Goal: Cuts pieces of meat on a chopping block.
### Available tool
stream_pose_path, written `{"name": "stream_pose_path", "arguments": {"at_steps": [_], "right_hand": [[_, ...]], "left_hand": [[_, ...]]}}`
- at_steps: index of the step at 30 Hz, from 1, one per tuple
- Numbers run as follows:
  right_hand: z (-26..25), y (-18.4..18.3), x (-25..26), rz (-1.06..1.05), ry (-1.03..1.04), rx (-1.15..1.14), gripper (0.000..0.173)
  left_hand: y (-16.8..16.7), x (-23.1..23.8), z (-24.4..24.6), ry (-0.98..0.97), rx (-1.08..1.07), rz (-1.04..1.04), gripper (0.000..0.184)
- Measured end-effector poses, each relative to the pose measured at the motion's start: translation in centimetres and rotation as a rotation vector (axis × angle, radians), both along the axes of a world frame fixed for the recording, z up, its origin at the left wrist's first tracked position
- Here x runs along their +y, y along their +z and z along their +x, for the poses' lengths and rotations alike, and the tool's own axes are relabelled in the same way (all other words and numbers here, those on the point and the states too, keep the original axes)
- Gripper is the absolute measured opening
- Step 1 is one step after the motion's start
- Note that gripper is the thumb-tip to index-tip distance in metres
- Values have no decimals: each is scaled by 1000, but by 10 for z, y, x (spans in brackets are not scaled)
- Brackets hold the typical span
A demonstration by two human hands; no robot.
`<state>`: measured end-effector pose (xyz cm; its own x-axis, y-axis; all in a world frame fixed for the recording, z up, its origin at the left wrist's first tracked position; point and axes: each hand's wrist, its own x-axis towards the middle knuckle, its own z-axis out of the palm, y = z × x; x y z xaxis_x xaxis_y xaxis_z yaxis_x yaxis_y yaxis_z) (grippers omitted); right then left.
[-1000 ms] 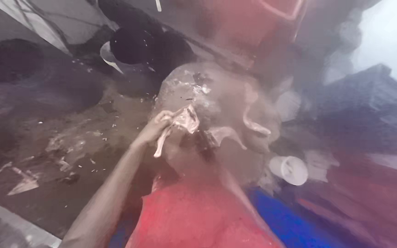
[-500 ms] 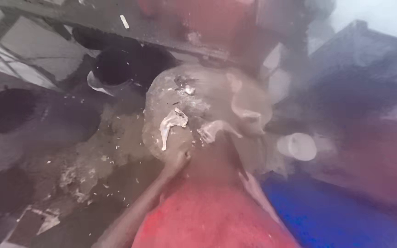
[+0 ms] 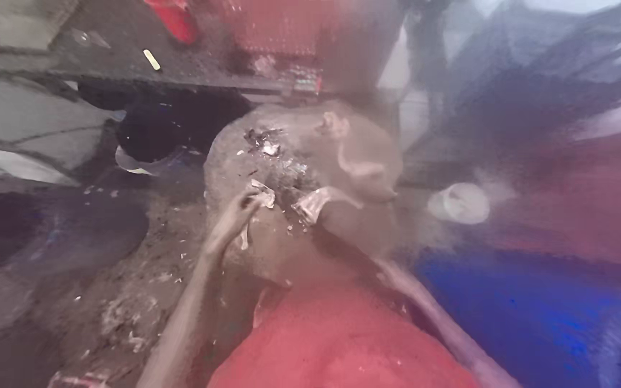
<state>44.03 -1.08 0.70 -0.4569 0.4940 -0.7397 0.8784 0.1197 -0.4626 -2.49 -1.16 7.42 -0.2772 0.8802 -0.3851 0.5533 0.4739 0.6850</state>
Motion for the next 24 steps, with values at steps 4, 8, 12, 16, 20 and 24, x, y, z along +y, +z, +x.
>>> {"name": "stream_pose_path", "arguments": {"at_steps": [4, 8, 12, 16, 20, 24], "right_hand": [[-1, 14, 18, 71, 172, -50, 44], [-7, 12, 21, 189, 218, -71, 41], [-13, 19, 22, 139, 179, -46, 40], [-26, 36, 21, 95, 163, 36, 36], [-47, 30, 19, -47, 117, 210, 49], [-58, 26, 18, -141, -52, 222, 49]], "left_hand": [[-14, 66, 78, -352, -75, -43, 37], [-58, 113, 127, -573, 241, -18, 43], [-73, 126, 148, -663, 393, -47, 39], [-51, 130, 136, -720, 345, -114, 35], [29, 100, 101, -294, -34, 60, 36], [52, 45, 58, 141, -390, 175, 29]]}}
